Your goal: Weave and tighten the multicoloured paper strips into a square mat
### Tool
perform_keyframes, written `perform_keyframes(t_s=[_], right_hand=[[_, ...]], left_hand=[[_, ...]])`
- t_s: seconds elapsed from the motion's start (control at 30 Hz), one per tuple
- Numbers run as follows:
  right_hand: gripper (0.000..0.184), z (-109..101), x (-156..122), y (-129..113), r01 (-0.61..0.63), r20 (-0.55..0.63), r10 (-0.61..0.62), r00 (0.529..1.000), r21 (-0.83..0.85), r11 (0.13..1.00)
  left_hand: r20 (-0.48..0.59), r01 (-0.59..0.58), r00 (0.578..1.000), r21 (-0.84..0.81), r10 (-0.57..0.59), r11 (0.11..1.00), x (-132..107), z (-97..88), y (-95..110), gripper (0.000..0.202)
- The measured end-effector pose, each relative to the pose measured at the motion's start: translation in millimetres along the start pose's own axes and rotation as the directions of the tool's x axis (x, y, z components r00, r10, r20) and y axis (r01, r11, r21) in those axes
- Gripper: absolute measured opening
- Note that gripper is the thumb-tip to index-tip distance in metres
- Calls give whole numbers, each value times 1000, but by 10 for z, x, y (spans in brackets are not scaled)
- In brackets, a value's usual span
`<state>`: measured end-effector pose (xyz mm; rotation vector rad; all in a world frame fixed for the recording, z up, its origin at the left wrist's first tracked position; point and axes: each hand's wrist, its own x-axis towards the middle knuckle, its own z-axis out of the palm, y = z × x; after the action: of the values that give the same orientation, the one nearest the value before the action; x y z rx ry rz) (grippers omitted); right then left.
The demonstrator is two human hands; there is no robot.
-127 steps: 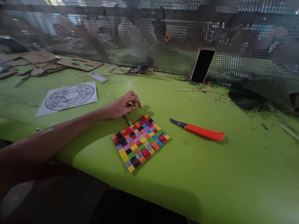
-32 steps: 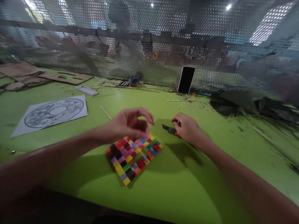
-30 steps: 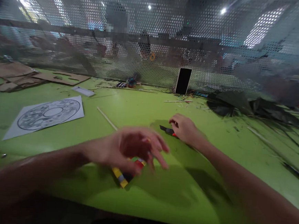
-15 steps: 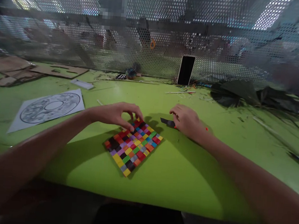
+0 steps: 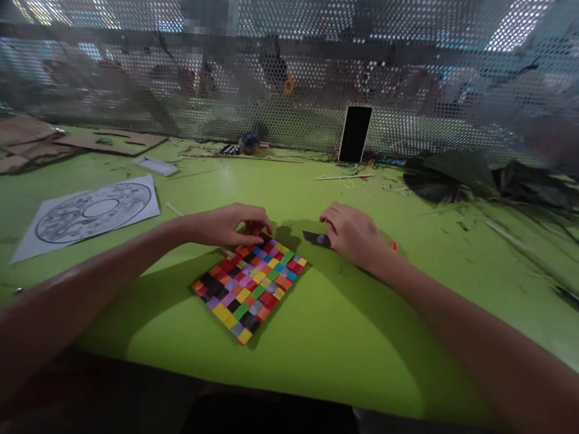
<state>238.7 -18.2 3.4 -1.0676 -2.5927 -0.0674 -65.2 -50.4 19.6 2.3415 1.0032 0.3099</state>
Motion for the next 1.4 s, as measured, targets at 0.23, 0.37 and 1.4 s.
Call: perform_keyframes(t_s=[0.23,0.37,1.4], right_hand=[[28,-16,-1,-18,-23,33,22,999,11,1000],[28,-19,2,-34,-30,46,29,999,20,999],[9,-656,-146,-40,-72,613,-139,778,306,949]], left_hand=[[-14,52,999,35,-52,998,-7,-49,-84,28],[71,0,997,-47,4,999,-47,-104,-91,32],[-205,118,967,-162,-151,980,-18,-37,-262,33]])
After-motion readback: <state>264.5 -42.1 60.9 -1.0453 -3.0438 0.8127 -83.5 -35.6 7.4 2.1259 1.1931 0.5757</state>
